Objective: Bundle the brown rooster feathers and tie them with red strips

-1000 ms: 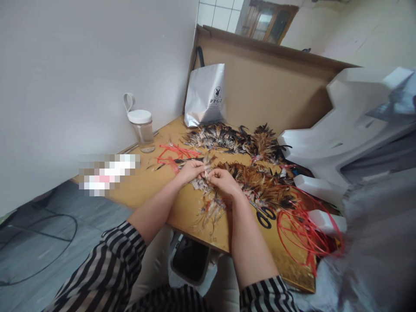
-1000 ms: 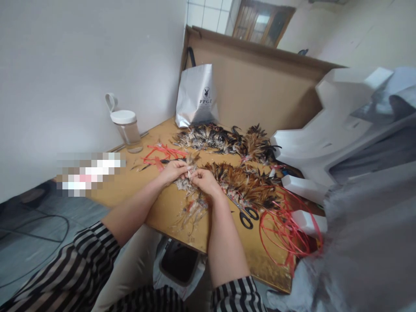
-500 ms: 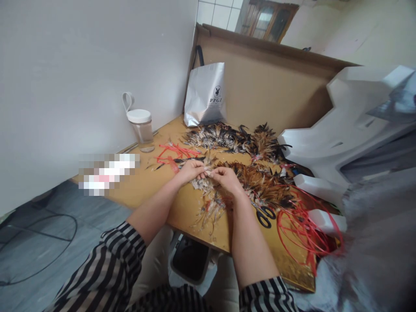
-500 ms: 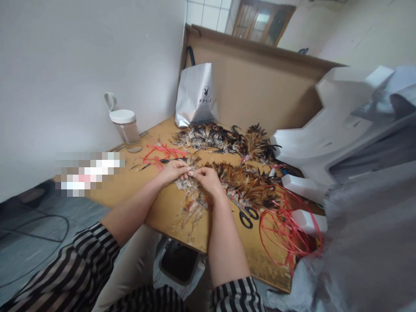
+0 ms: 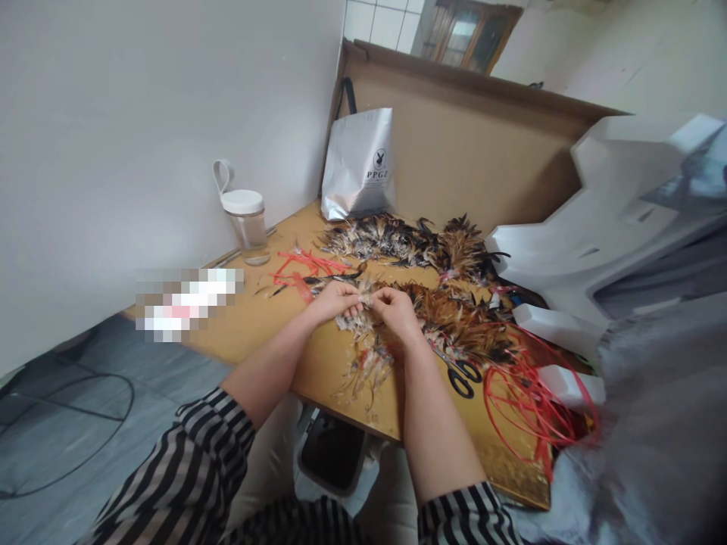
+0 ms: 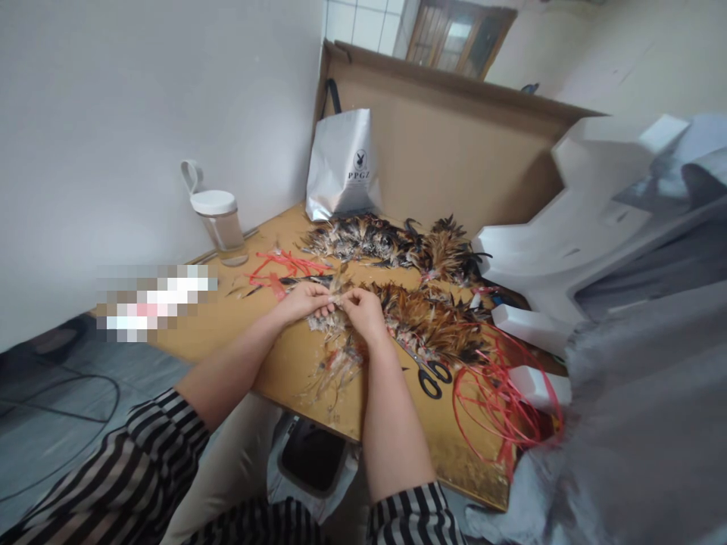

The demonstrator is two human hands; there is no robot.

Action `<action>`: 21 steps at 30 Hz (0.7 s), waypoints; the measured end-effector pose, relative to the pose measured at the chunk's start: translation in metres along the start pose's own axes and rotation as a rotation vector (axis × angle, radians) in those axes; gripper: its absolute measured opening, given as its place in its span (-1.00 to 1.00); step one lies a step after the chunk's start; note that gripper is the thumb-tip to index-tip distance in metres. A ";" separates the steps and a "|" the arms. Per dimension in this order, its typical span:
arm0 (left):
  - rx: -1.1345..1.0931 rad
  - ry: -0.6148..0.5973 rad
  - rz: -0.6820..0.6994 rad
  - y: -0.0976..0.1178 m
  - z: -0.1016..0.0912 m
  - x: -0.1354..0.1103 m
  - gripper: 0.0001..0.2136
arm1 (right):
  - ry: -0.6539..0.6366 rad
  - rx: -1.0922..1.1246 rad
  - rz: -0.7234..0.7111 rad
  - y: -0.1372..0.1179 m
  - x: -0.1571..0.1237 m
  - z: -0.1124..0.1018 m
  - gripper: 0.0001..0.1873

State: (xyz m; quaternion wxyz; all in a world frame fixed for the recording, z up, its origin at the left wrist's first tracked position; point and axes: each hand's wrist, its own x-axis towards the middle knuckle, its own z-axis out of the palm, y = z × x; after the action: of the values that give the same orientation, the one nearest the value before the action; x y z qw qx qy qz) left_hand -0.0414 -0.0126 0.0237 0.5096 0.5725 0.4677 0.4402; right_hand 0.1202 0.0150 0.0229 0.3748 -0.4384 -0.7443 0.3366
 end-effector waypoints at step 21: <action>-0.719 0.320 0.037 -0.008 -0.025 0.012 -0.89 | 0.133 -0.092 -0.043 0.012 0.003 0.018 -0.82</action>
State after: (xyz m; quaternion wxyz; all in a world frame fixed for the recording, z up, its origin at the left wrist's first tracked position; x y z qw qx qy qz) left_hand -0.0644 0.0041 0.0187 0.5903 0.2899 0.3467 0.6688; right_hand 0.1091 0.0192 0.0047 0.4101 -0.4605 -0.7418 0.2637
